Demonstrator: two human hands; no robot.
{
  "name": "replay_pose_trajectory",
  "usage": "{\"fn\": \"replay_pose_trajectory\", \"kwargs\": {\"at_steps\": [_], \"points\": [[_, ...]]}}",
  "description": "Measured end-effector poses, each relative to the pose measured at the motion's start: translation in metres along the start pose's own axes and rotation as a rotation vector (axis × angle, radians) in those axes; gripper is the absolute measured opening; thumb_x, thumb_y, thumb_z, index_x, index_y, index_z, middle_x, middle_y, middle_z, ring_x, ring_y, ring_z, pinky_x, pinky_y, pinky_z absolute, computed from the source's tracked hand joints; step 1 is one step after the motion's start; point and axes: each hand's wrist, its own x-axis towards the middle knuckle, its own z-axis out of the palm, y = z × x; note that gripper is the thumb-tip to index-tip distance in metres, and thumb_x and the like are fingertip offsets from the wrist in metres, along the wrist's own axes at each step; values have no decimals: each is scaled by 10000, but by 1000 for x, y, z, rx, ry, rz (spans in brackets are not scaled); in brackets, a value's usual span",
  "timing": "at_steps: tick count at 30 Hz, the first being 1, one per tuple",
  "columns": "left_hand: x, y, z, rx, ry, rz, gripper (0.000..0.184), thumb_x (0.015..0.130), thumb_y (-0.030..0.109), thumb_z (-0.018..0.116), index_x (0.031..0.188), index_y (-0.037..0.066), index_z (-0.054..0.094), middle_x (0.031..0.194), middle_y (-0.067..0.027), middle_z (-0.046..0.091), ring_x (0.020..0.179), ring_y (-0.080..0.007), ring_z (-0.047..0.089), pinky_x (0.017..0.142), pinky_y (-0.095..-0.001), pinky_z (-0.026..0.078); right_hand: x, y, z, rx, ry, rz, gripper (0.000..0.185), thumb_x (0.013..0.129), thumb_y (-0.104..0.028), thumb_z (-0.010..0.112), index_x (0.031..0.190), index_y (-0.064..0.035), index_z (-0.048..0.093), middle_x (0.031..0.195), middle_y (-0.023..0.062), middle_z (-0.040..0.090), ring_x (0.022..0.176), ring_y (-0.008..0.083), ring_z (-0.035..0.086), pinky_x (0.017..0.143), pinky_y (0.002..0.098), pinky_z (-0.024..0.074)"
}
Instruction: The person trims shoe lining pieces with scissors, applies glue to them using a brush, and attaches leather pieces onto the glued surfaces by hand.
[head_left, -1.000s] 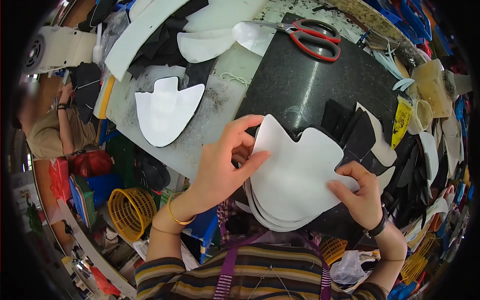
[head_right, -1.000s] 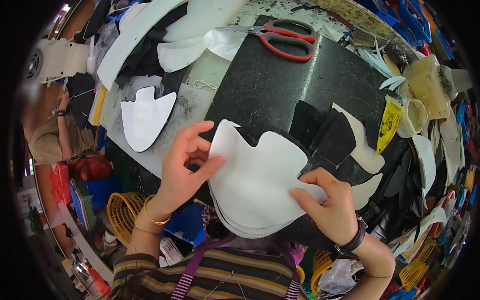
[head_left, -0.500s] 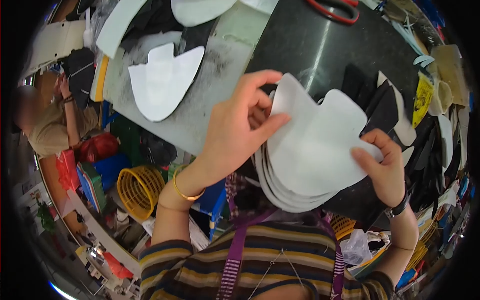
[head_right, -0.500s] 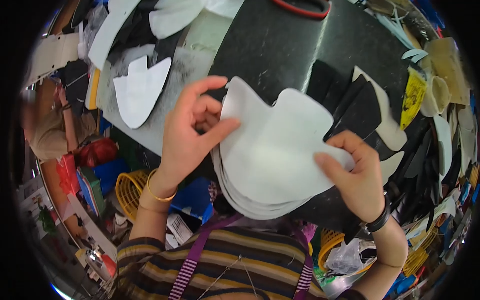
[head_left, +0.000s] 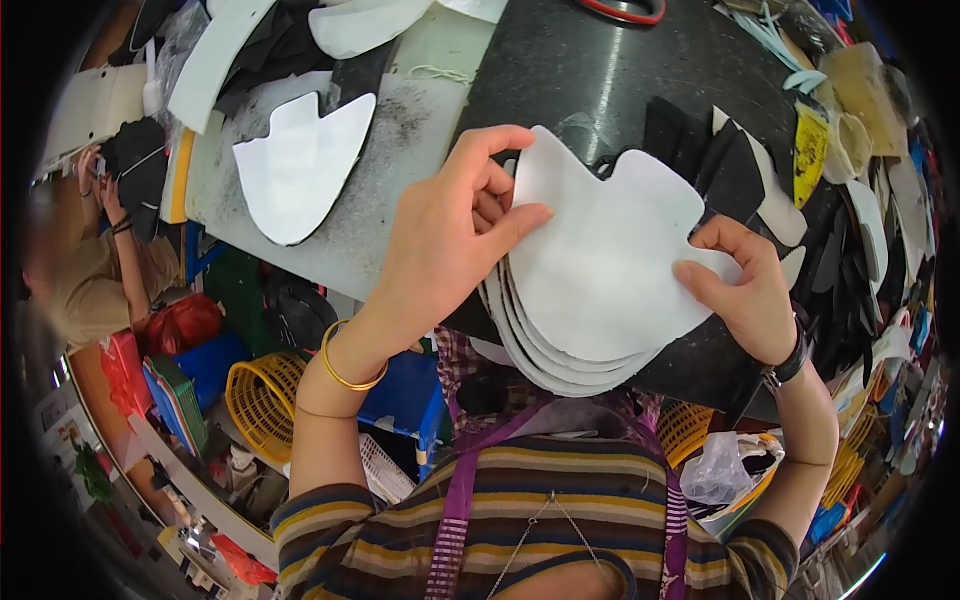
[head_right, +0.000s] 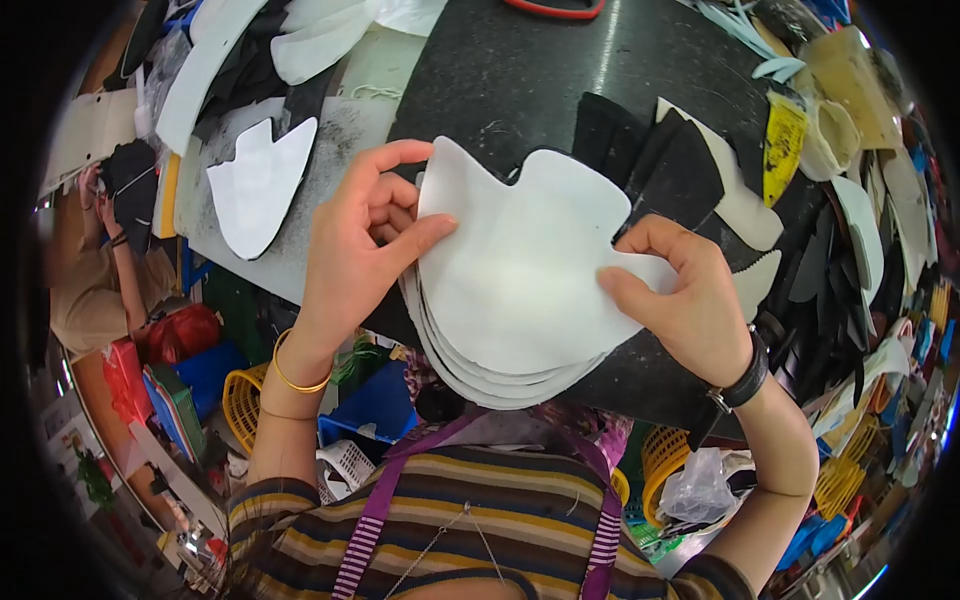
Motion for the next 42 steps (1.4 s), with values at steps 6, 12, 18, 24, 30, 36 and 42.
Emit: {"fn": "replay_pose_trajectory", "kwargs": {"at_steps": [6, 12, 18, 24, 30, 36, 42], "points": [[0, 11, -1, 464, 8, 187, 448, 769, 21, 704, 1181, 38, 527, 751, -32, 582, 610, -100, 535, 551, -200, 417, 1, 3, 0, 10, 6, -32, 213, 759, -154, 655, 811, 30, 562, 711, 59, 560, 673, 89, 525, 636, 257, 443], [-12, 23, -4, 510, -115, 748, 468, 755, 211, 689, 1153, 1, 560, 1135, -137, 578, 1045, -293, 579, 774, -348, 496, 0, 8, -1, 32, -13, -43, 204, 760, -159, 657, 816, 13, 562, 719, 37, 554, 678, 82, 512, 625, 243, 428], [-45, 20, 18, 726, -670, 689, 748, 741, 452, 606, 1310, -11, 455, 1425, -132, 395, 1336, -272, 354, 1061, -422, 290, -6, 2, -8, -60, 8, -131, 295, 761, -184, 658, 968, 25, 638, 694, 163, 637, 611, 220, 628, 594, 309, 486], [-56, 19, 22, 846, -650, 671, 752, 776, 513, 560, 1325, 11, 450, 1433, -119, 388, 1350, -260, 336, 1077, -413, 253, -12, 4, -19, -31, 16, -77, 309, 751, -128, 709, 992, 27, 591, 681, 105, 630, 591, 155, 614, 564, 258, 474], [-55, 22, 23, 794, -644, 641, 799, 729, 564, 596, 1281, -2, 481, 1402, -137, 418, 1310, -327, 375, 1078, -441, 247, -2, 18, -24, 128, -38, -10, 261, 730, -89, 703, 919, 29, 567, 668, 89, 648, 590, 135, 632, 557, 272, 473], [-47, 33, 35, 699, -488, 630, 779, 762, 652, 517, 1203, 10, 542, 1335, -115, 490, 1164, -283, 466, 952, -402, 340, -1, 16, -21, -75, -25, -62, 281, 728, -156, 720, 897, -14, 544, 602, 69, 595, 546, 173, 611, 530, 293, 452], [-53, 31, 36, 640, -434, 609, 696, 779, 568, 554, 1193, 8, 547, 1289, -125, 510, 1181, -263, 459, 966, -401, 346, -3, -16, -16, -578, 149, -590, 245, 671, -46, 646, 911, -46, 599, 789, 92, 540, 665, 243, 555, 540, 330, 441]]}}
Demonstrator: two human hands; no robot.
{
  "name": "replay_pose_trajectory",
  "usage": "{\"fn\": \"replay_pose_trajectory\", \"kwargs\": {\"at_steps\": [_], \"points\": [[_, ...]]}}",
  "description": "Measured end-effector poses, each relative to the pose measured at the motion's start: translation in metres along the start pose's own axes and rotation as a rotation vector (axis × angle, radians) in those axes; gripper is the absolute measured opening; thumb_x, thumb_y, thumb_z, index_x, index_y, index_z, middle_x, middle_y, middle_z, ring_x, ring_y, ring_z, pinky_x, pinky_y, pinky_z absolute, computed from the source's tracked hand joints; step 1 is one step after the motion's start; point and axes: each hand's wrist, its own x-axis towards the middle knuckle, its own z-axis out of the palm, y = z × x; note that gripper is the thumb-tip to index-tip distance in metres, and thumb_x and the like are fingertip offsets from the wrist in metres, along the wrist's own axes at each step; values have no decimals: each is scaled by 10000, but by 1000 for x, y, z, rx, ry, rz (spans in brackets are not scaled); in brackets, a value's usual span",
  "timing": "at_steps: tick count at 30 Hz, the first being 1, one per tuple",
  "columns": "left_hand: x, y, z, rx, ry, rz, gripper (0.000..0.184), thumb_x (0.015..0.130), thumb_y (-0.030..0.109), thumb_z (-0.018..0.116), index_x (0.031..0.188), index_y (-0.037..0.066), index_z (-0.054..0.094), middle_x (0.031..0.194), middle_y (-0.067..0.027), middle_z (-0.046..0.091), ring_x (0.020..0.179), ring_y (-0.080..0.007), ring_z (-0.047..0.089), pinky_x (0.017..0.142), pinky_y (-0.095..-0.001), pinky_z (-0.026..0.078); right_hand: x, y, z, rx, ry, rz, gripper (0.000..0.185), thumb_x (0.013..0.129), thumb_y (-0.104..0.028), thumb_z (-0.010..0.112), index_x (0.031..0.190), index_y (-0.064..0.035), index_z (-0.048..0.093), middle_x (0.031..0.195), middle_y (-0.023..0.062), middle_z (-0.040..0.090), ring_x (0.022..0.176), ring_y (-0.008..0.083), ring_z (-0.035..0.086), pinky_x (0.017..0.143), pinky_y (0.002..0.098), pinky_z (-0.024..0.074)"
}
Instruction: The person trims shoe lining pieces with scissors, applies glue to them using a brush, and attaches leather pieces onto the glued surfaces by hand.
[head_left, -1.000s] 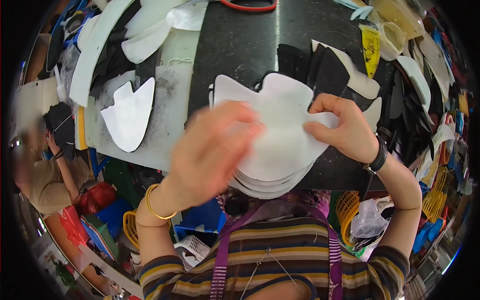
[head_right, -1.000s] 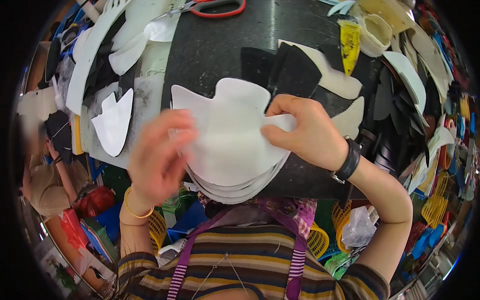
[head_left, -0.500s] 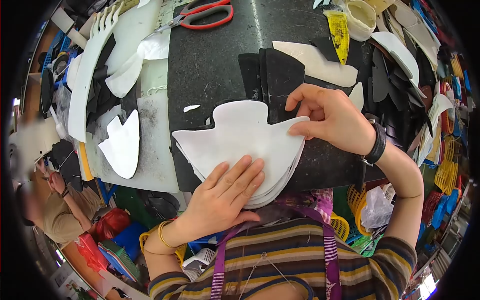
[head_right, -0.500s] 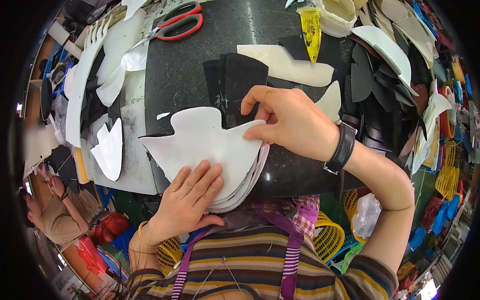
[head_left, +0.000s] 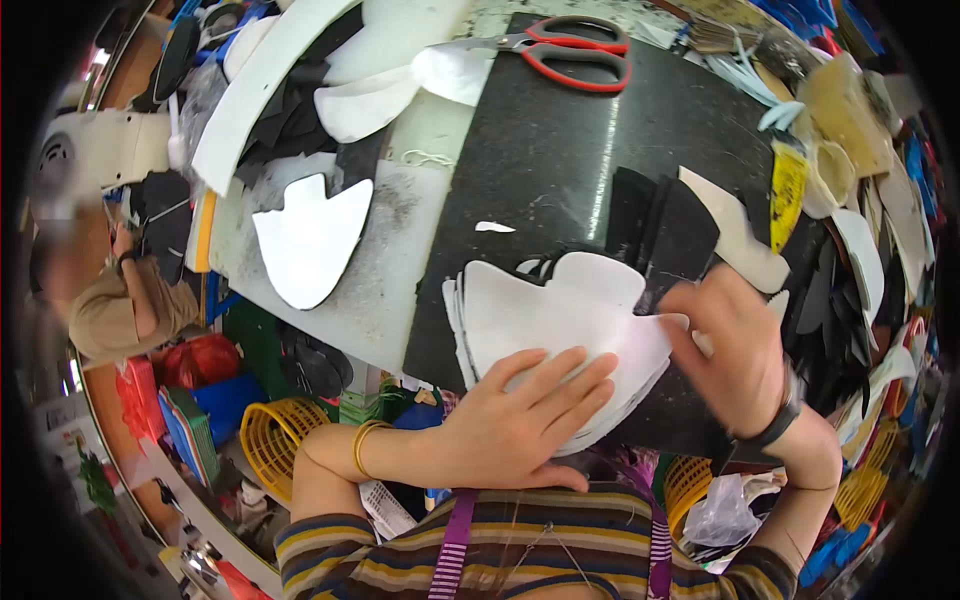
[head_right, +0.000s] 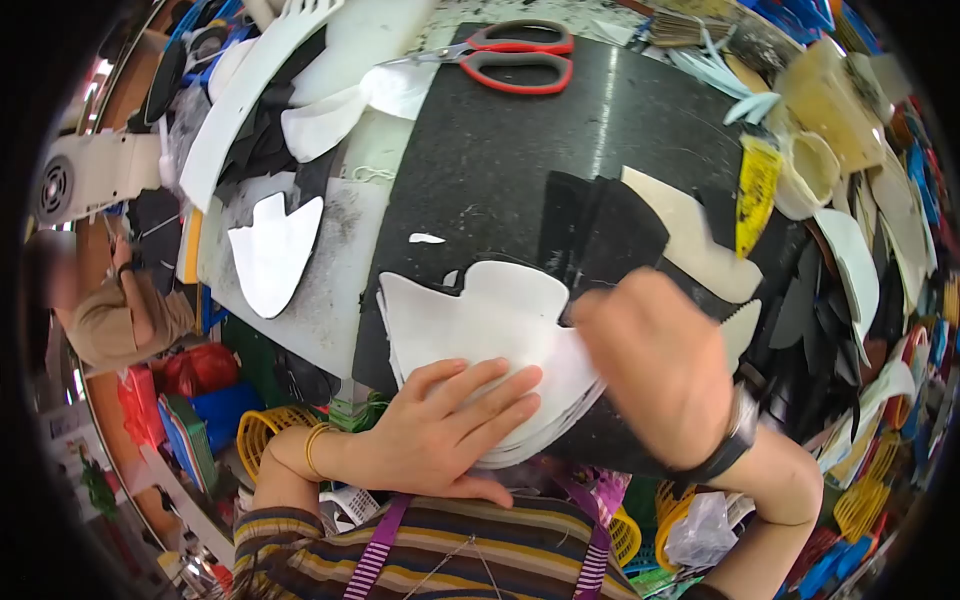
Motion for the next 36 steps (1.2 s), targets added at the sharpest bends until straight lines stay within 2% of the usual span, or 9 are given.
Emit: {"fn": "replay_pose_trajectory", "kwargs": {"at_steps": [2, 6, 9, 17, 24, 26, 28, 32, 36], "points": [[0, -2, -3, -16, 11, 39, 644, 757, 505, 624, 1176, 20, 563, 1232, -125, 540, 1173, -259, 468, 960, -393, 361, 4, -14, 13, -124, -26, -419, 343, 637, -82, 619, 973, -10, 622, 809, 70, 535, 702, 192, 543, 560, 283, 435], [-12, -48, -44, 113, 437, -113, 434, 678, 237, 750, 1071, 101, 626, 1084, -69, 583, 995, -221, 533, 853, -370, 402, 2, -26, 37, -217, -91, -462, 387, 641, -119, 592, 1001, 21, 622, 856, 67, 546, 731, 171, 531, 597, 277, 437], [14, -80, -36, 117, 419, -156, 374, 614, 166, 786, 962, 106, 664, 1017, -49, 606, 891, -245, 542, 797, -381, 410, 3, -31, 38, -272, -146, -440, 359, 655, -123, 587, 984, 17, 617, 903, 78, 558, 794, 188, 542, 648, 291, 453], [-10, -86, -24, 384, 416, 327, 204, 721, 126, 665, 916, 74, 636, 952, -39, 607, 912, -195, 554, 691, -310, 434, 18, -26, 40, -160, -143, -365, 212, 713, -144, 584, 905, -53, 572, 1134, 158, 535, 1044, 281, 541, 856, 373, 465], [2, -85, -27, -403, 251, -403, 547, 704, 148, 768, 1187, 61, 525, 934, -83, 584, 870, -251, 566, 731, -344, 492, 49, -13, 17, 136, -387, -262, 324, 648, -76, 664, 959, -58, 573, 1110, 174, 569, 1027, 317, 567, 843, 380, 475], [2, -83, -29, -441, 227, -436, 626, 716, 151, 765, 1263, 70, 471, 940, -80, 585, 858, -234, 569, 743, -333, 495, 95, 11, 7, 180, -355, -83, 294, 728, -58, 643, 1011, -29, 573, 1020, 165, 606, 967, 331, 590, 810, 401, 483], [-1, -83, -28, -477, 234, -460, 663, 725, 145, 761, 1304, 72, 446, 940, -74, 590, 841, -214, 574, 749, -317, 498, 142, 58, 32, -241, 113, -336, 361, 768, 40, 529, 1124, -19, 532, 1137, 181, 552, 1051, 344, 541, 885, 398, 455], [-4, -92, -25, -611, 296, -492, 596, 751, 113, 741, 1283, 58, 478, 926, -64, 606, 779, -176, 589, 727, -280, 503, 195, 93, 54, -631, -25, -205, 542, 741, 32, 552, 1270, -31, 456, 1223, 175, 517, 1102, 324, 525, 909, 400, 453], [4, -102, -34, -746, 217, -535, 479, 775, 6, 694, 1228, 23, 541, 875, -56, 609, 797, -112, 586, 719, -248, 488, 231, 123, 28, -307, -182, -255, 542, 754, -51, 599, 1285, -78, 492, 1096, 160, 602, 990, 338, 582, 873, 367, 461]]}}
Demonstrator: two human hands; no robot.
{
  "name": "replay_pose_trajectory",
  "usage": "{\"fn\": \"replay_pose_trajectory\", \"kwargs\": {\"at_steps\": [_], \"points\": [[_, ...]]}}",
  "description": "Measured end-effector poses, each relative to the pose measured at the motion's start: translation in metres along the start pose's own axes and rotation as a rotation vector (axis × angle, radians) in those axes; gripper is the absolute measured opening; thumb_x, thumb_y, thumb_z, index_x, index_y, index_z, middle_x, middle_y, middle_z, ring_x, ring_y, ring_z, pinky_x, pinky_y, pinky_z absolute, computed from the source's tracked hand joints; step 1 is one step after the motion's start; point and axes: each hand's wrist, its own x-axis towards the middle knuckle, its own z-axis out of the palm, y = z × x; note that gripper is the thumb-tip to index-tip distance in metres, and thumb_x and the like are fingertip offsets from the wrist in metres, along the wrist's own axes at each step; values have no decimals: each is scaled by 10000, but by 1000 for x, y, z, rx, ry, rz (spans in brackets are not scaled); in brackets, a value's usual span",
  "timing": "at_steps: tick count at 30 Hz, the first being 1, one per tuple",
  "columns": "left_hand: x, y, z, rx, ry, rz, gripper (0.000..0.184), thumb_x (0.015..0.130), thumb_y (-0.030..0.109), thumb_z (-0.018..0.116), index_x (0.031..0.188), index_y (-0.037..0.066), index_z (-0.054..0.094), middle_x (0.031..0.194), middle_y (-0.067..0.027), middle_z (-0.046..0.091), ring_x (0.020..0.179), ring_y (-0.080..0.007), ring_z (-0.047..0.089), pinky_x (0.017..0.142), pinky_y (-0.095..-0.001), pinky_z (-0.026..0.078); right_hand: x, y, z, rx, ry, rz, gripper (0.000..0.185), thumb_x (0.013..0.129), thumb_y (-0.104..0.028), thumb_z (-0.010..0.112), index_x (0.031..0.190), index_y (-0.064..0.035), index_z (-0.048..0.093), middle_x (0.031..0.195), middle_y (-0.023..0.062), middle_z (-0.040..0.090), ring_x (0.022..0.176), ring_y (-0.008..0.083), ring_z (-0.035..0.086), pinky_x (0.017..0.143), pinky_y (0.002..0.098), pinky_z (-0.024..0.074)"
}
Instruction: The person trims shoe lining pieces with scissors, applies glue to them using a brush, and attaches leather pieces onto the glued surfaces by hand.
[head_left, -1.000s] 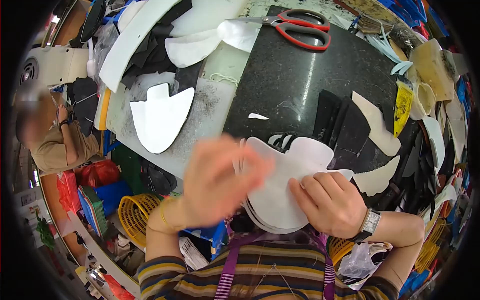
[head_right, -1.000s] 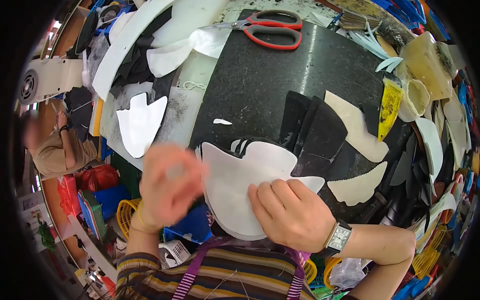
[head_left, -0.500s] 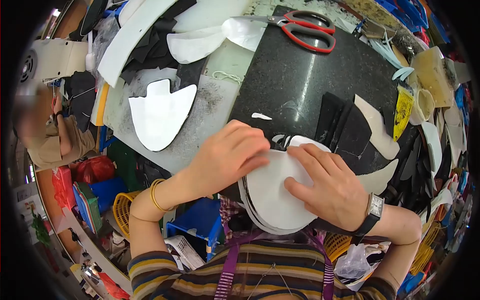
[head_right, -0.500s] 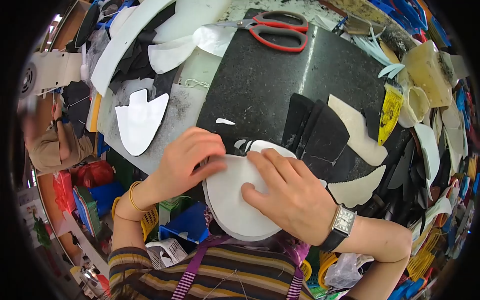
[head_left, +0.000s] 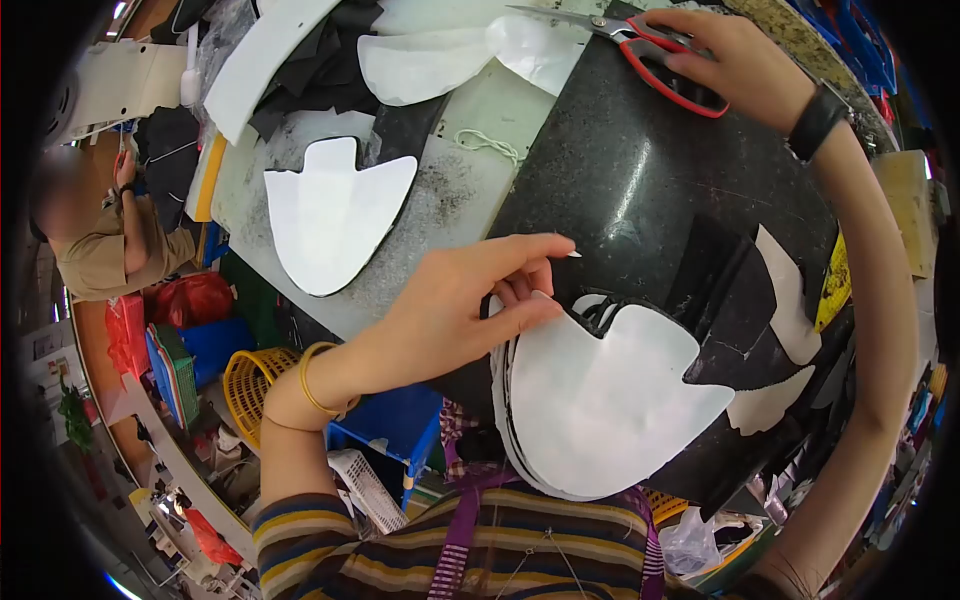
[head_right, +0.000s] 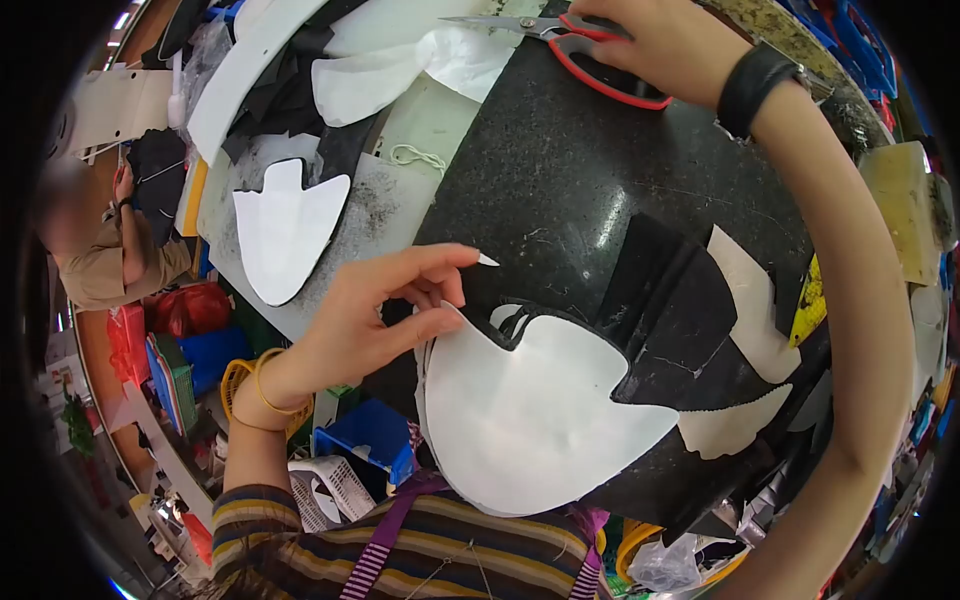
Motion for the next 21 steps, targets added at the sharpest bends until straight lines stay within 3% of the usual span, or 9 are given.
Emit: {"fn": "replay_pose_trajectory", "kwargs": {"at_steps": [2, 3, 5, 7, 8, 10, 12, 14, 21], "points": [[5, 5, -8, 108, -64, 36, 262, 777, -14, 681, 1033, 16, 633, 880, -55, 605, 784, -125, 596, 688, -240, 496, -1, -15, 6, -314, 106, -48, 507, 755, -69, 614, 1255, -71, 530, 1095, 155, 606, 999, 323, 585, 865, 359, 459], [7, 4, -12, 139, -92, 65, 215, 776, -13, 682, 985, 16, 643, 892, -55, 603, 783, -131, 599, 688, -237, 497, -5, -35, 0, -471, 68, -31, 374, 850, -183, 565, 1209, -99, 500, 957, 156, 582, 893, 282, 598, 758, 361, 481], [8, 4, -14, 157, -127, 81, 144, 775, -9, 683, 913, 13, 648, 920, -57, 598, 785, -143, 602, 688, -235, 500, -10, -57, -16, -244, 59, 151, 435, 824, -182, 613, 1235, -122, 486, 986, 151, 578, 941, 265, 584, 790, 366, 474], [7, 4, -17, 126, -130, 66, 98, 776, -4, 683, 863, 7, 641, 954, -59, 591, 789, -153, 606, 688, -237, 504, -29, -66, -23, -97, 159, 130, 470, 782, -116, 625, 1239, -103, 515, 1020, 147, 594, 965, 281, 584, 815, 364, 466], [7, 1, -17, 121, -139, 72, 103, 779, -2, 681, 872, 4, 639, 966, -60, 589, 794, -153, 606, 685, -241, 506, -47, -67, -26, -61, 258, 17, 481, 755, -50, 613, 1230, -73, 550, 1040, 145, 611, 965, 306, 590, 825, 360, 461], [8, -3, -19, 111, -155, 94, 113, 784, 2, 677, 890, -3, 637, 991, -64, 585, 803, -153, 608, 680, -247, 510, -84, -99, -55, 143, 48, 108, 481, 730, -66, 641, 1202, -72, 548, 959, 148, 573, 899, 308, 581, 793, 369, 458], [7, -3, -20, 115, -144, 143, 108, 792, 9, 670, 893, -3, 634, 984, -66, 586, 806, -157, 608, 680, -251, 515, -143, -137, -64, 326, -213, 395, 502, 668, -117, 709, 1137, -47, 544, 938, 160, 537, 868, 326, 567, 782, 371, 453], [8, -2, -20, 144, -140, 181, 103, 800, 16, 663, 896, -3, 632, 979, -69, 586, 809, -161, 607, 681, -253, 520, -165, -153, -58, 264, -198, 327, 542, 627, -191, 747, 1108, -58, 534, 846, 122, 506, 761, 312, 542, 673, 395, 442], [4, -4, -15, 212, -79, 253, 89, 814, 25, 648, 898, 0, 631, 983, -70, 567, 813, -160, 603, 671, -249, 532, -162, -182, -50, 107, -264, 296, 564, 635, -264, 763, 1096, -44, 523, 854, 123, 466, 752, 304, 532, 643, 400, 447]]}}
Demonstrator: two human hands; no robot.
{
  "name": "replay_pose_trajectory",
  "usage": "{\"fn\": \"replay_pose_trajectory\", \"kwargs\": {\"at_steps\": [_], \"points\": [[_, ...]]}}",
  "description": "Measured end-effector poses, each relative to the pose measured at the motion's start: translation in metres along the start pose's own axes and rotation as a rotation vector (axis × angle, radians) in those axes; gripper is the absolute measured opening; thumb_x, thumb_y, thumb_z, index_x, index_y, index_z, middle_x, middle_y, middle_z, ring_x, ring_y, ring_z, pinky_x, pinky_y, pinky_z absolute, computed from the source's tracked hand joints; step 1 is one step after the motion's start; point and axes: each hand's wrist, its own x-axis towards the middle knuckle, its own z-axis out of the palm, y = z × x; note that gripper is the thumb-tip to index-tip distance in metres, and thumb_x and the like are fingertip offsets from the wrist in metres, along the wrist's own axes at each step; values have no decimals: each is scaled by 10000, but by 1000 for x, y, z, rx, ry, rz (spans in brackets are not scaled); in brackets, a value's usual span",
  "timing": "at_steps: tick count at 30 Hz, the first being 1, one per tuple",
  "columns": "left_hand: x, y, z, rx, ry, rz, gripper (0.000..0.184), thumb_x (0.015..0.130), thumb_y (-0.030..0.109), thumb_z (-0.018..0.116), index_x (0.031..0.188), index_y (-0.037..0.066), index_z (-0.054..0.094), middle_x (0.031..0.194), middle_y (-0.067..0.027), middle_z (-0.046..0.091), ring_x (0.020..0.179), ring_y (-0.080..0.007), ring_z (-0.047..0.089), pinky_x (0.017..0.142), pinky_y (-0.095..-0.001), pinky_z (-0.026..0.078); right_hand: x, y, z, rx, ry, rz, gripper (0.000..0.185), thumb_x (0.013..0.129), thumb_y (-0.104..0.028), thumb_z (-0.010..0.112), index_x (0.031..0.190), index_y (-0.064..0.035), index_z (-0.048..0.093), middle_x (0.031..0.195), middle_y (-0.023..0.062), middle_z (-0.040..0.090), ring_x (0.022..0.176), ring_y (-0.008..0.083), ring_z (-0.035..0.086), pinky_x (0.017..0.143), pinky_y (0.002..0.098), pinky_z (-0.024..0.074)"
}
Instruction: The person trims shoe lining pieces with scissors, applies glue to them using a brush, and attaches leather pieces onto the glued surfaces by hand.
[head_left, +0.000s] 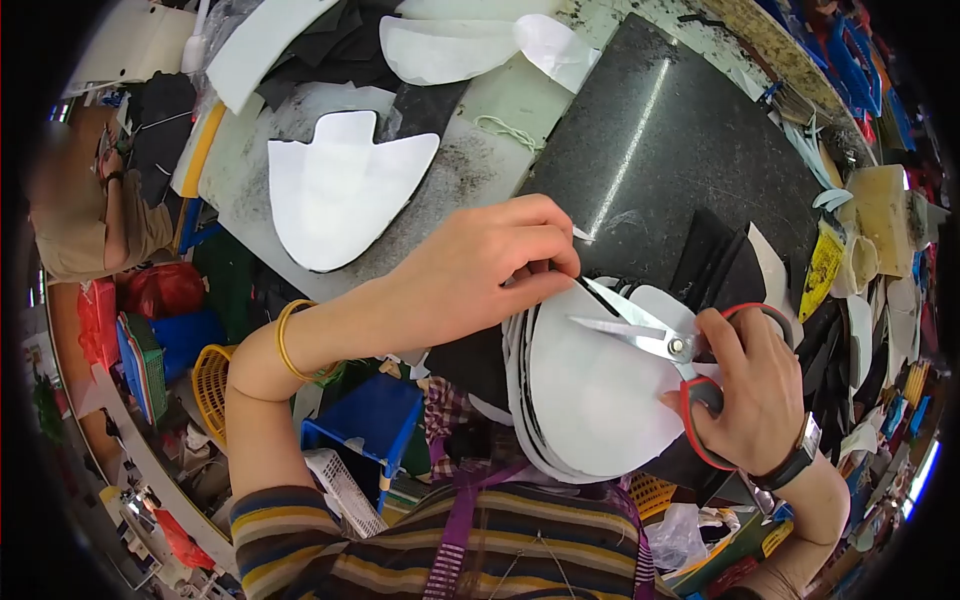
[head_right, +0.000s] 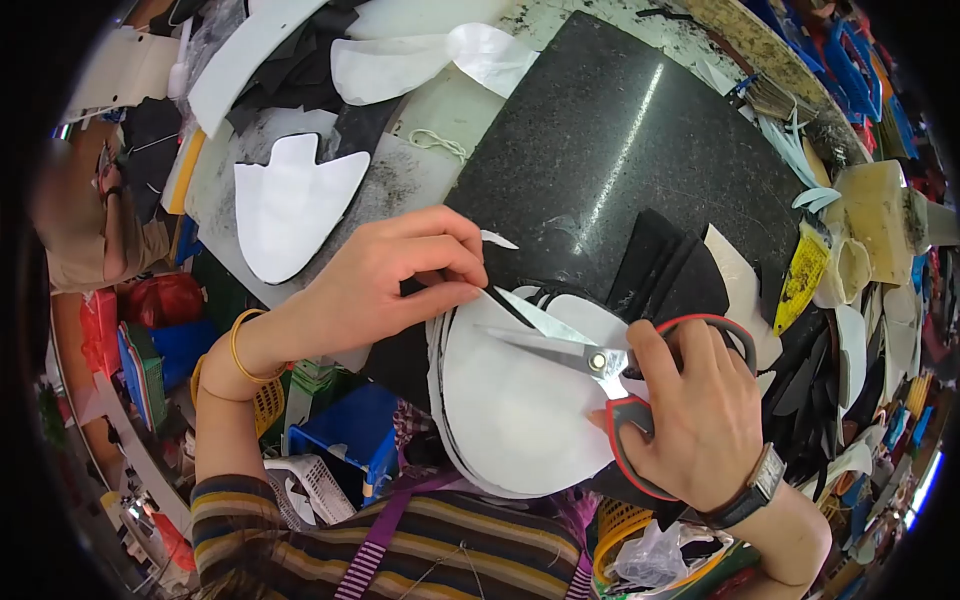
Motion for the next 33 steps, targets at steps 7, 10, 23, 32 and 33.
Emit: {"fn": "replay_pose_trajectory", "kwargs": {"at_steps": [7, 10, 23, 32, 33], "points": [[1, -1, -1, -16, -3, 4, 92, 815, 27, 647, 904, 6, 638, 1012, -56, 539, 811, -140, 589, 658, -244, 523, 10, -8, 3, 46, -6, -17, 530, 683, -291, 750, 1093, -38, 530, 837, 126, 494, 693, 300, 564, 595, 386, 469], [2, -3, -3, 28, -15, 54, 92, 820, 31, 641, 909, 7, 639, 1002, -56, 544, 788, -138, 584, 638, -241, 499, 9, -12, 3, 65, -22, -5, 526, 697, -313, 746, 1087, -33, 531, 812, 125, 506, 662, 304, 578, 565, 381, 473], [7, -9, -3, -2, -10, 120, 92, 858, 28, 594, 912, -28, 644, 949, -81, 571, 689, -149, 614, 635, -262, 502, 4, -13, 3, 130, -114, 38, 502, 758, -354, 714, 1056, 3, 524, 769, 162, 526, 616, 348, 584, 555, 410, 476], [10, -8, -5, -20, -56, 47, 99, 858, 39, 595, 899, -35, 648, 934, -85, 578, 675, -153, 620, 634, -267, 504, 3, -14, 4, 122, -117, 26, 472, 784, -344, 699, 1038, 11, 519, 759, 166, 534, 589, 353, 581, 529, 409, 472], [10, -7, -5, -15, -64, 36, 101, 855, 44, 600, 900, -30, 651, 934, -85, 582, 687, -160, 621, 639, -273, 503, 3, -15, 3, 114, -113, 24, 478, 783, -353, 700, 1035, 10, 518, 757, 162, 534, 585, 349, 582, 525, 405, 472]]}}
